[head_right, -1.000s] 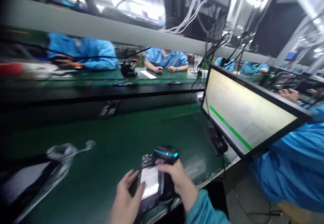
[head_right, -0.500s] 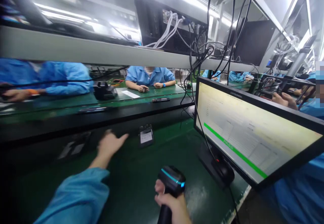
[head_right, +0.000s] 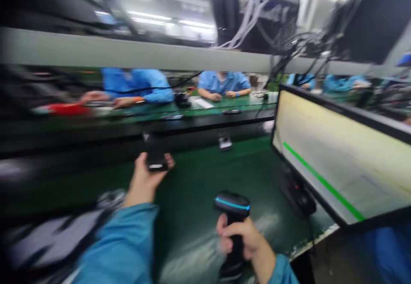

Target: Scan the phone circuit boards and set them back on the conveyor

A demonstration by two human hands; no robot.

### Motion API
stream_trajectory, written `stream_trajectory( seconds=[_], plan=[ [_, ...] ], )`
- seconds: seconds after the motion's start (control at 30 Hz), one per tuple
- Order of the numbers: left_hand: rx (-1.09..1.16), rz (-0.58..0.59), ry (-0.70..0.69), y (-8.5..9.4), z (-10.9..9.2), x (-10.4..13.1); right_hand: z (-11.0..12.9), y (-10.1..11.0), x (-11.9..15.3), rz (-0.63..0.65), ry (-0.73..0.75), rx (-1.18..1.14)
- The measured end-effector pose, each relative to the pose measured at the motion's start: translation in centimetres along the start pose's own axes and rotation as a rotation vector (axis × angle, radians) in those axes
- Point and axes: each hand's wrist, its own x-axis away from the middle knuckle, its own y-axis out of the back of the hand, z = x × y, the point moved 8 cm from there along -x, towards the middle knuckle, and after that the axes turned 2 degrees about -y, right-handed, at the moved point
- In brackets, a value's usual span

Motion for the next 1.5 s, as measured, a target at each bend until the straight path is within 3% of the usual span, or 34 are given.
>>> stream_trajectory(
  seconds=[0.03,0.1,0.17,0.27,0.37,0.5,0.7,0.9,1.1,1.3,1.5],
  plan=[
    [0.072,-0.021,-0.02,0.5,0.3,2.6,0.3,-1.4,0.6,0.066,-0.029,0.004],
    [0.483,0.142,-0.027,-0.2,1.5,7.3,0.5,-3.7,1.1,0.136,-0.082,0.077],
    [0.683,0.264,-0.011,-1.1,2.5,11.2,0.3,-5.6,1.4,0.165,-0.107,0.158],
    [0.733,0.361,0.018,-2.9,3.4,15.3,-0.2,-7.0,2.4,0.152,-0.125,0.229],
    [0.701,0.424,0.047,-4.4,4.0,17.2,-0.6,-6.8,3.7,0.106,-0.131,0.247],
    [0.633,0.395,0.044,-5.2,4.9,16.4,-0.3,-5.5,4.9,0.054,-0.104,0.277],
    [0.115,0.111,0.049,-3.3,7.3,13.7,2.5,-4.6,5.2,-0.056,0.09,0.707],
    [-0.157,0.044,-0.1,-2.8,6.9,14.0,2.8,-3.6,3.2,-0.203,0.079,0.924],
    [-0.25,0.071,-0.123,-3.3,6.8,14.7,2.6,-3.9,2.3,-0.234,0.112,1.002],
    [-0.204,0.091,-0.002,-3.6,8.0,15.1,3.1,-3.0,3.2,-0.305,0.098,0.943],
    [-0.231,0.033,-0.13,-3.7,6.6,15.9,2.6,-2.2,4.4,-0.349,0.08,0.954]
  ],
)
